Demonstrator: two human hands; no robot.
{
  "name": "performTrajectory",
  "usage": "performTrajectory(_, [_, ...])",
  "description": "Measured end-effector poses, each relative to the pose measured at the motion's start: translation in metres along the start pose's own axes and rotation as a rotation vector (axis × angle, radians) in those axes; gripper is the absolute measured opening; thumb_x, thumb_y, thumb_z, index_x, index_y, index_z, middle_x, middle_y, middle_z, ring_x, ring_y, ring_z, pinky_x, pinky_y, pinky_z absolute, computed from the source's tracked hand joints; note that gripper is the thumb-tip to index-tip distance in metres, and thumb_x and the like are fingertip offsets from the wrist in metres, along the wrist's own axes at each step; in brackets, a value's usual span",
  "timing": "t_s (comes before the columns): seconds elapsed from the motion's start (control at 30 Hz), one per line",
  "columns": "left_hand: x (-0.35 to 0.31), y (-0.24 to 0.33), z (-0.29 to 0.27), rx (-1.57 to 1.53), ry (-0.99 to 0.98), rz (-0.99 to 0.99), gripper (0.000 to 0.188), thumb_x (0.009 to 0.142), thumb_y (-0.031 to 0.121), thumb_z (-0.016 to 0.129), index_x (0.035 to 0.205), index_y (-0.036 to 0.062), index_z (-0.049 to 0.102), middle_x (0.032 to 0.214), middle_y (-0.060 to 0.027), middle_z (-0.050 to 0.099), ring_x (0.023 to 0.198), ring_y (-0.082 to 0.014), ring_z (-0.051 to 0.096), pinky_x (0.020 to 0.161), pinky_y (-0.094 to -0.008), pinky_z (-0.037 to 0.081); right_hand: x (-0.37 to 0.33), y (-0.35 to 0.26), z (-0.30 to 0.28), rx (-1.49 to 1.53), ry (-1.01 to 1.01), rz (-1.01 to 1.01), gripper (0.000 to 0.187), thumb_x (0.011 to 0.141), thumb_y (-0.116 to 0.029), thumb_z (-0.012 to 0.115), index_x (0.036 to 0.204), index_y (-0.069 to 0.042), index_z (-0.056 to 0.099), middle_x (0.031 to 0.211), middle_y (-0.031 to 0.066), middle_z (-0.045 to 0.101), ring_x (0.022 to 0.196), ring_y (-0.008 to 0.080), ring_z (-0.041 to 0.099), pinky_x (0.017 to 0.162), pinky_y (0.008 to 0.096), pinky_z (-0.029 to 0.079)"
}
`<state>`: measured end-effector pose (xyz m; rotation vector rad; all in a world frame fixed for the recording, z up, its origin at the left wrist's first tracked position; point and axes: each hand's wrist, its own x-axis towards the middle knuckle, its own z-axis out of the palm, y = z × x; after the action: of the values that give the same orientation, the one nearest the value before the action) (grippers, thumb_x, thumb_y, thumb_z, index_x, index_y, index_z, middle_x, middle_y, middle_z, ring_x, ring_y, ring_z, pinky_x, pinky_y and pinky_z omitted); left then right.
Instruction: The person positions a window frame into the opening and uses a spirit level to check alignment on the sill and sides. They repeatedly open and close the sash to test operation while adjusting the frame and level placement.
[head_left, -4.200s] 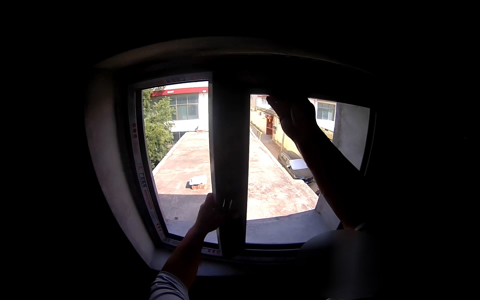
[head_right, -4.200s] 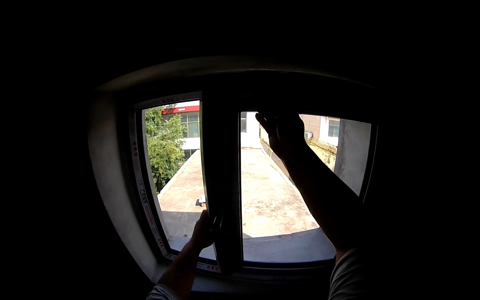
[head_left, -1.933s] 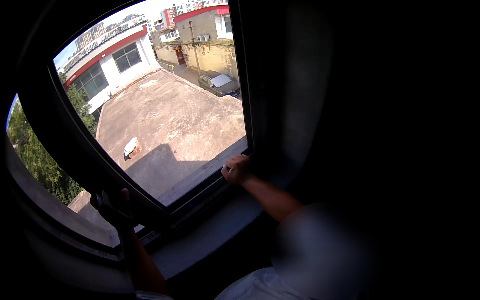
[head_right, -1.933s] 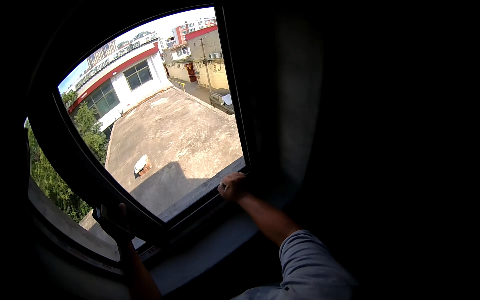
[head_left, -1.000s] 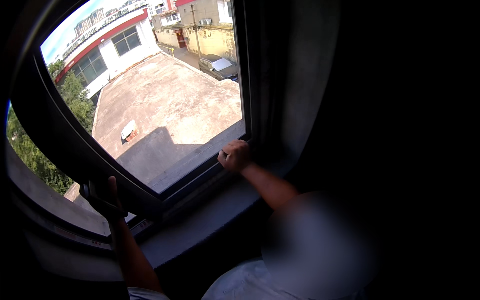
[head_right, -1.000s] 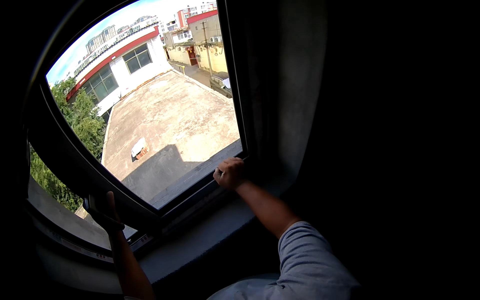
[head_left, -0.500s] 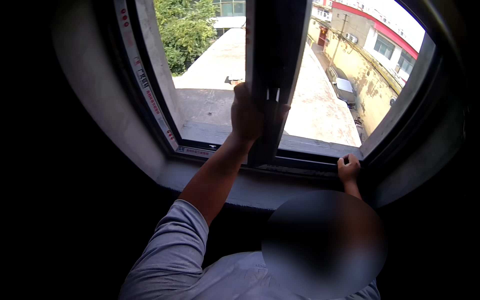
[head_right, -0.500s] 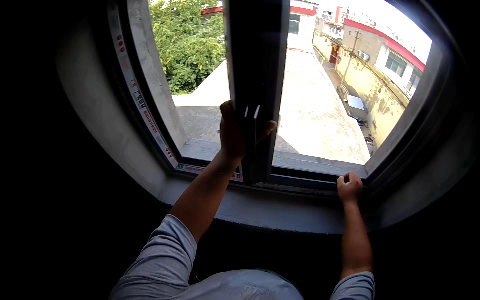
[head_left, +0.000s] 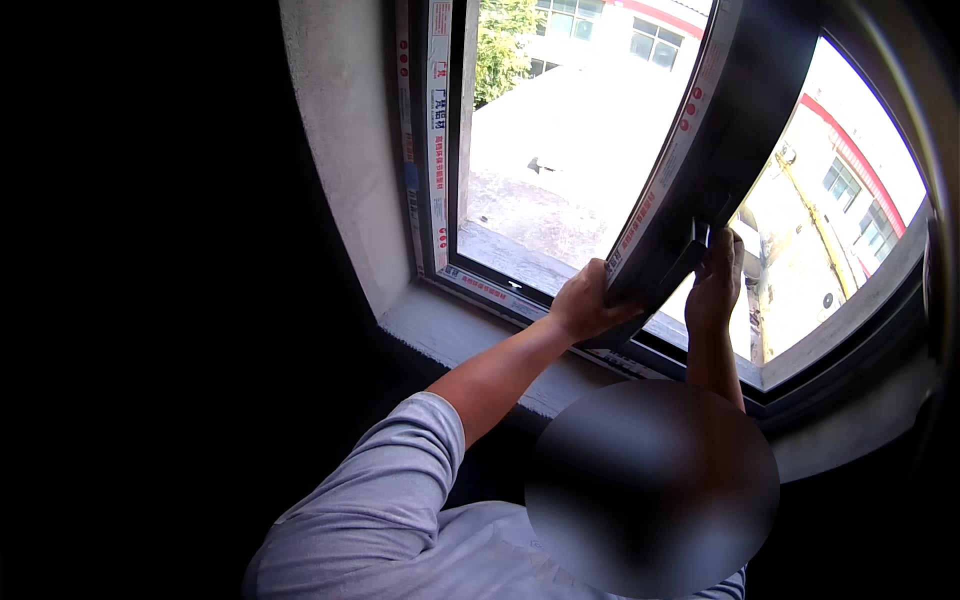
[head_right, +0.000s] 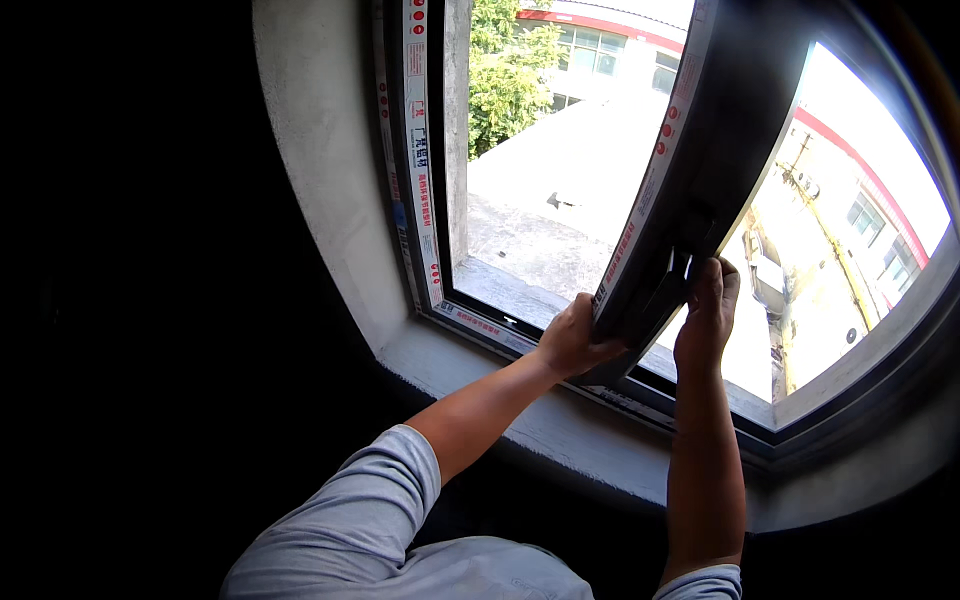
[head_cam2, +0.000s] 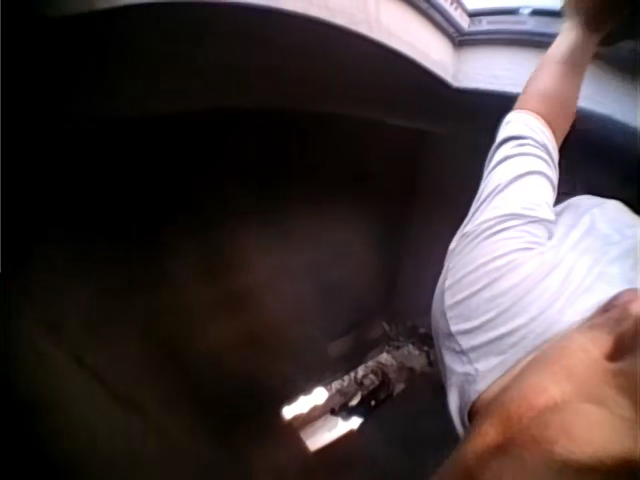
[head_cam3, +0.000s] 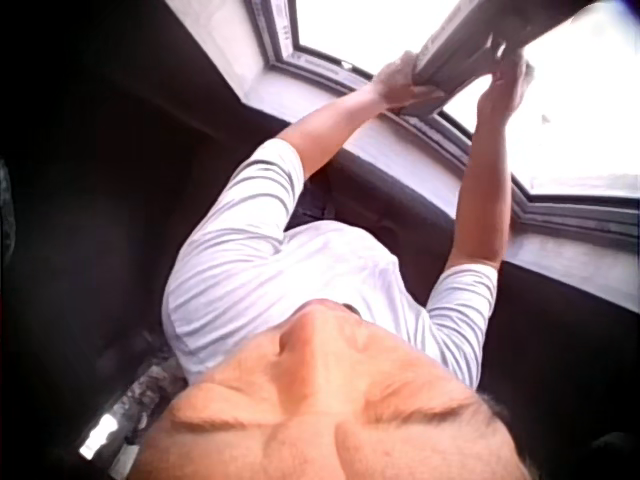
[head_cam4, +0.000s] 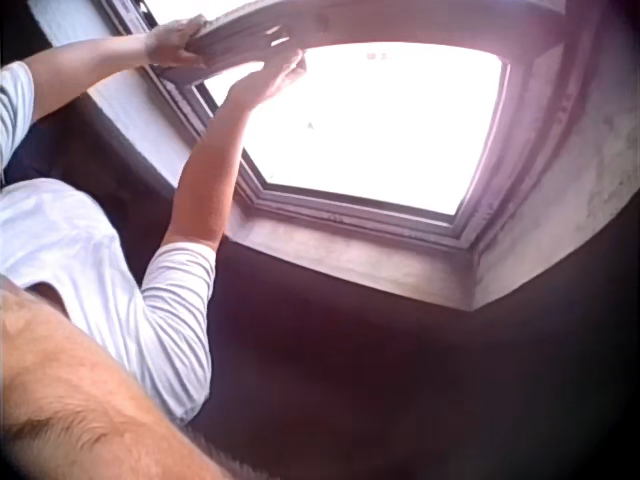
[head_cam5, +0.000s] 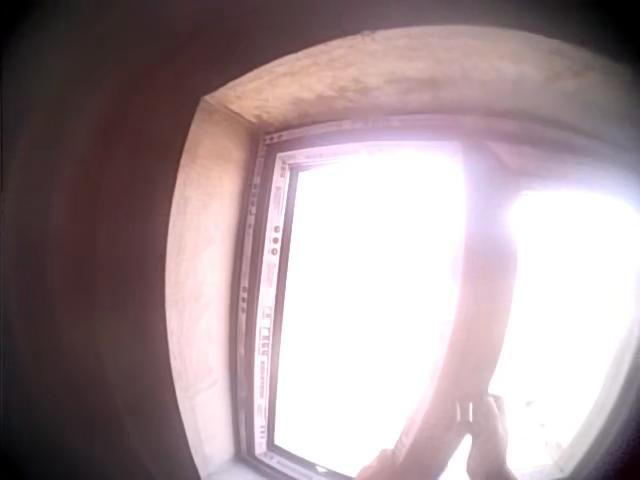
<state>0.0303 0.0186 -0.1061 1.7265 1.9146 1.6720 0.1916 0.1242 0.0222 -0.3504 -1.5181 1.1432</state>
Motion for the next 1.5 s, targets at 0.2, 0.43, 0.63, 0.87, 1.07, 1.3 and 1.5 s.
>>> performTrajectory(0.2, [-0.069, -0.078, -0.030, 0.473, -0.367, 0.176, 0.069, 0.086, 0.040, 0.087, 0.139, 0.0107, 0.053, 0.130, -0.0106, 0.065, 0.135, -0.0334, 0.057, 0.120, -0.0516, 0.037, 0.006, 0.007, 0.026, -0.060, 0.119, -0.148, 0.053, 0.116, -0.051, 0.052, 0.114, -0.001, 0.069, 0.092, 0.0011, 0.067, 0.089, 0.0091, 0.062, 0.081, 0.0232, 0.047])
performTrajectory(0.43, [-0.097, -0.139, -0.111, 0.799, -0.123, -0.077, 0.094, 0.079, 0.070, 0.083, 0.151, 0.0163, 0.055, 0.163, -0.0154, 0.044, 0.163, -0.0354, 0.024, 0.130, -0.0725, 0.001, 0.001, 0.015, 0.027, -0.127, 0.196, -0.167, 0.058, 0.115, -0.054, 0.051, 0.110, -0.001, 0.073, 0.092, 0.0031, 0.072, 0.088, 0.0117, 0.064, 0.081, 0.0294, 0.050])
performTrajectory(0.63, [-0.102, -0.136, -0.109, 0.839, -0.019, -0.123, 0.111, 0.074, 0.080, 0.079, 0.154, 0.0093, 0.049, 0.170, -0.0172, 0.034, 0.165, -0.0356, 0.018, 0.129, -0.0743, 0.000, -0.002, 0.006, 0.032, -0.139, 0.194, -0.188, 0.057, 0.115, -0.054, 0.052, 0.107, -0.001, 0.074, 0.088, 0.0026, 0.071, 0.082, 0.0101, 0.063, 0.076, 0.0274, 0.049])
performTrajectory(0.87, [-0.101, -0.130, -0.108, 0.919, -0.116, -0.255, 0.125, 0.076, 0.087, 0.071, 0.167, 0.0097, 0.035, 0.179, -0.0171, 0.021, 0.168, -0.0332, 0.008, 0.128, -0.0749, 0.001, 0.003, 0.010, 0.031, -0.159, 0.217, -0.206, 0.059, 0.114, -0.055, 0.053, 0.103, -0.002, 0.075, 0.084, 0.0022, 0.070, 0.080, 0.0098, 0.062, 0.073, 0.0273, 0.048])
performTrajectory(1.07, [-0.096, -0.124, -0.107, 0.896, -0.134, -0.305, 0.124, 0.078, 0.087, 0.070, 0.169, 0.0109, 0.032, 0.182, -0.0158, 0.012, 0.169, -0.0318, 0.002, 0.129, -0.0731, -0.001, 0.005, 0.015, 0.029, -0.168, 0.224, -0.207, 0.059, 0.114, -0.055, 0.055, 0.102, -0.001, 0.075, 0.083, 0.0009, 0.069, 0.079, 0.0093, 0.061, 0.073, 0.0275, 0.047])
performTrajectory(1.3, [-0.093, -0.121, -0.108, 0.872, -0.167, -0.332, 0.124, 0.078, 0.086, 0.071, 0.167, 0.0079, 0.034, 0.181, -0.0161, 0.015, 0.169, -0.0323, 0.002, 0.131, -0.0702, -0.002, 0.004, 0.016, 0.028, -0.175, 0.234, -0.178, 0.059, 0.114, -0.055, 0.055, 0.096, -0.003, 0.074, 0.080, -0.0005, 0.067, 0.077, 0.0090, 0.058, 0.072, 0.0278, 0.046])
performTrajectory(1.5, [-0.095, -0.127, -0.108, 0.874, -0.149, -0.274, 0.125, 0.076, 0.086, 0.073, 0.162, 0.0025, 0.038, 0.174, -0.0159, 0.029, 0.168, -0.0326, 0.009, 0.131, -0.0703, -0.001, 0.003, 0.013, 0.030, -0.174, 0.230, -0.205, 0.060, 0.114, -0.055, 0.054, 0.094, -0.002, 0.073, 0.077, -0.0008, 0.063, 0.074, 0.0086, 0.054, 0.069, 0.0291, 0.043])
